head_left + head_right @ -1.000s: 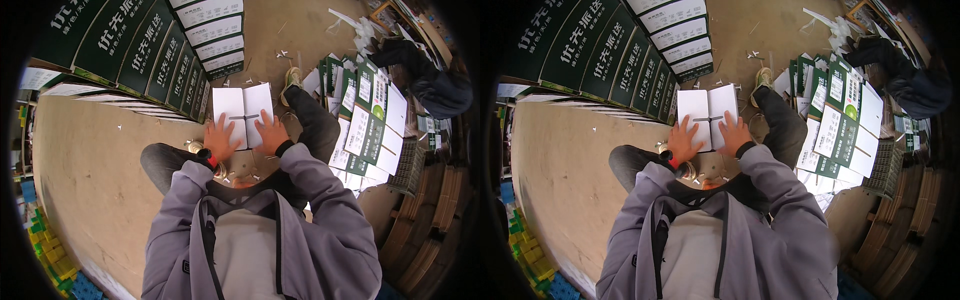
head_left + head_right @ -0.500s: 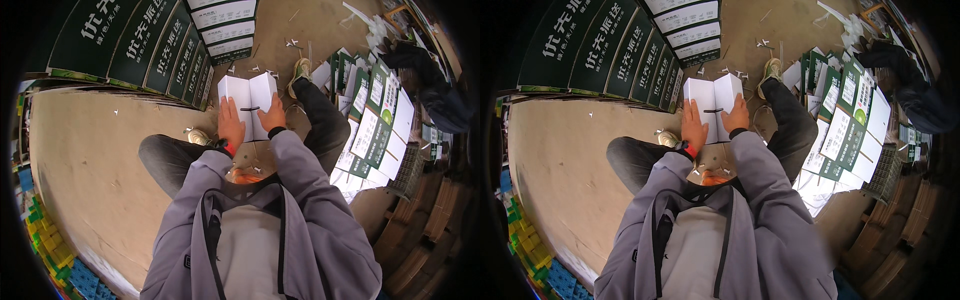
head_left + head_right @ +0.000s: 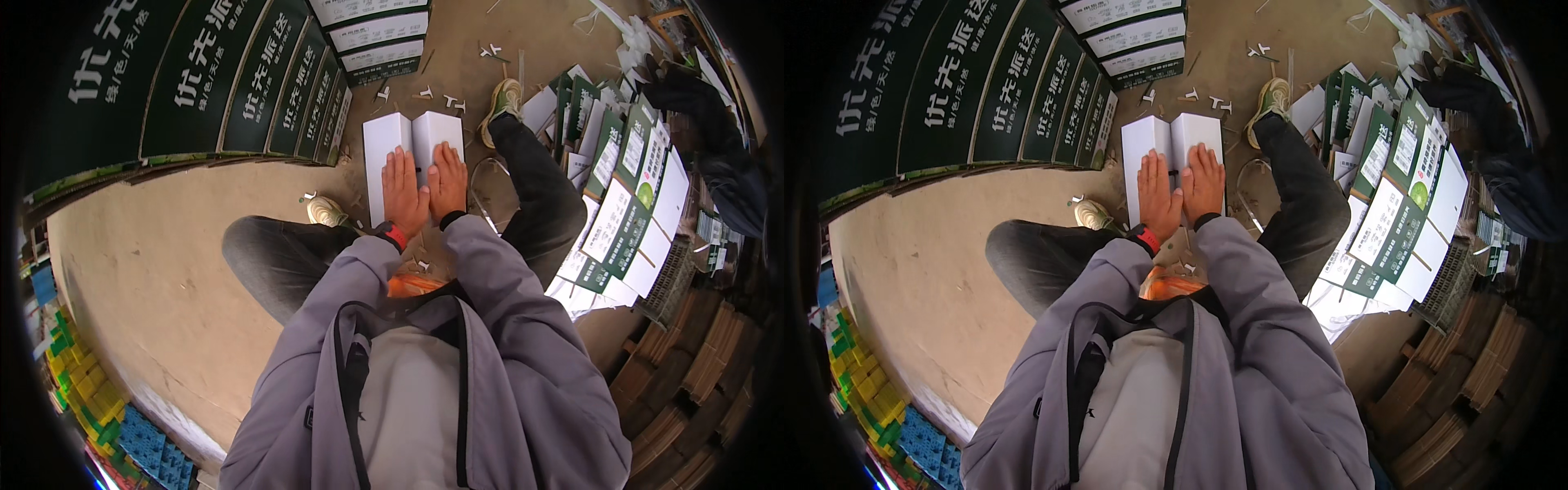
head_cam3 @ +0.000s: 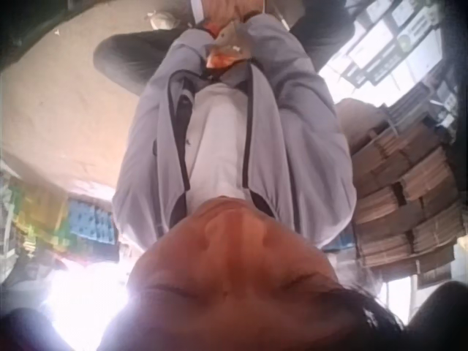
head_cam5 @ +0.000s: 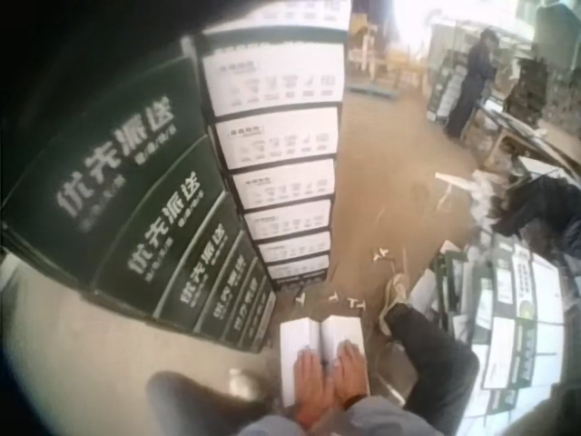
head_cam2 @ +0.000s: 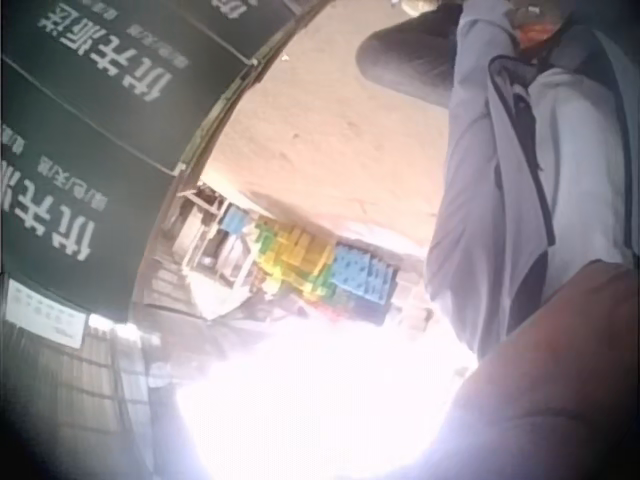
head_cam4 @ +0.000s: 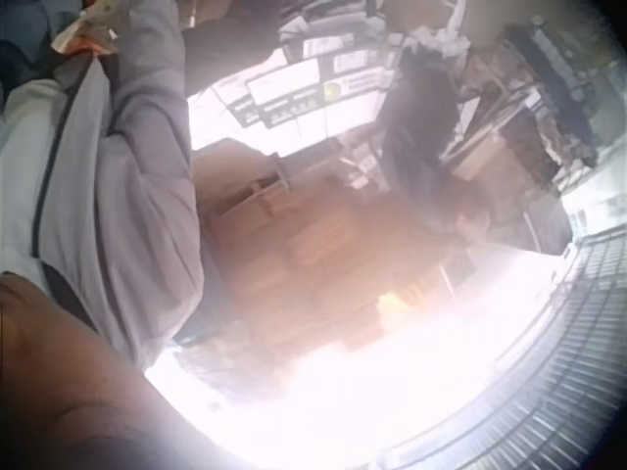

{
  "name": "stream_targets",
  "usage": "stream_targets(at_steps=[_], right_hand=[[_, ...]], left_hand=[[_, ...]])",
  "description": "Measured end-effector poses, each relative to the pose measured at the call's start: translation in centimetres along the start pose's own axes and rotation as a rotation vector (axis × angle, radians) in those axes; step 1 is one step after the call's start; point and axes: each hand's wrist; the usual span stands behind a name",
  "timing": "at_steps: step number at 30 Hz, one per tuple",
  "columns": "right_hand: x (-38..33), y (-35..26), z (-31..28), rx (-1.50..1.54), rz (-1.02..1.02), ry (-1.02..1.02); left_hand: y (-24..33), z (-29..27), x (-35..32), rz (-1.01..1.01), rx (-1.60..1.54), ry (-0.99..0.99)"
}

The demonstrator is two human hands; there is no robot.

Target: The person assembles flat-packed cardboard boxes by folding flaps and tucking tabs into slots. The person repeatedly picks up flat boxes, folds them into shape, and stacks the finished boxes on a growing pile.

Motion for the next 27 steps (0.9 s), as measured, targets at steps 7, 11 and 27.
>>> stream_targets(at_steps=[7,11,27], right_hand=[[0.8,4.1,0.7,-0.338,-0.165,-0.149],[3.0,7.7,0.9,0.201,0.407,0.095],[-1.8,8.1,-3.3,0.925,1.306,-0.377]], left_hand=[[-4.4,2.7,0.1,-0.099,-0.071,-0.196],[-10.7,1.8,1.2,-0.537,-0.187,0.084],[-16.3,-3.9,-4.0,-0.986,-1.165,0.046]])
Point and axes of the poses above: each hand's wrist, its own x-axis towards the middle knuckle, its own z-axis out of the palm, y = z × x, and after that the axes turned 1 degree about x, right-handed
